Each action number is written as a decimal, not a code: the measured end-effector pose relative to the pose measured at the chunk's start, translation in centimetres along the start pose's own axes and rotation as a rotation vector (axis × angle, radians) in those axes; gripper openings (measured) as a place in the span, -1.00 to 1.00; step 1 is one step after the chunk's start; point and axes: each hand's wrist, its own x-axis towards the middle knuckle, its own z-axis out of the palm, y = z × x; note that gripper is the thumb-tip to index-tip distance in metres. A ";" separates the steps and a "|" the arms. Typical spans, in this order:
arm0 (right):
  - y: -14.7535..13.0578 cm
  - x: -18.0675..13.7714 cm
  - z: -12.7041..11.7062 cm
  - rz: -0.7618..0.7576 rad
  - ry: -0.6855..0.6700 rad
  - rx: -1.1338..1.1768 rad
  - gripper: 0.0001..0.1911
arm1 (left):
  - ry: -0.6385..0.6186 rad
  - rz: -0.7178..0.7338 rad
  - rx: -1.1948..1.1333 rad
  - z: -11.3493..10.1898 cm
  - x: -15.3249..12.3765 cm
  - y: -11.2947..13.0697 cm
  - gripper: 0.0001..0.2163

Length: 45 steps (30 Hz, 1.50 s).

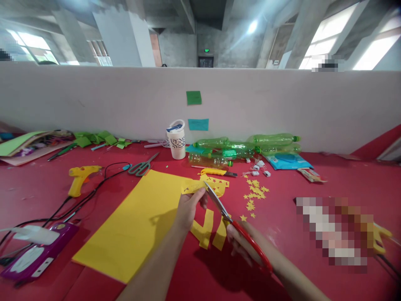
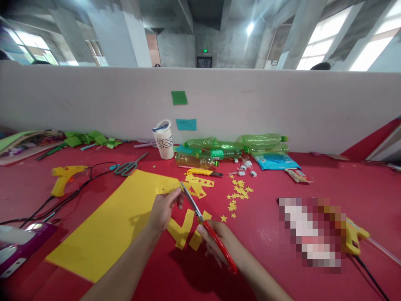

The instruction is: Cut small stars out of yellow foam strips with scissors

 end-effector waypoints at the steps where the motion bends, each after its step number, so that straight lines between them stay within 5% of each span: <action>1: 0.1 0.0 0.1 0.010 0.010 -0.009 -0.54 | 0.000 -0.001 0.001 0.0 0.0 0.0 -0.82; 32: -1.4 -0.2 -0.6 0.064 -0.042 -0.067 -0.57 | 0.022 0.109 0.020 -0.9 0.5 1.2 -0.87; 45: -1.6 -0.2 -0.7 0.056 -0.039 -0.087 -0.60 | -0.080 0.095 0.094 -1.3 0.7 1.2 -0.84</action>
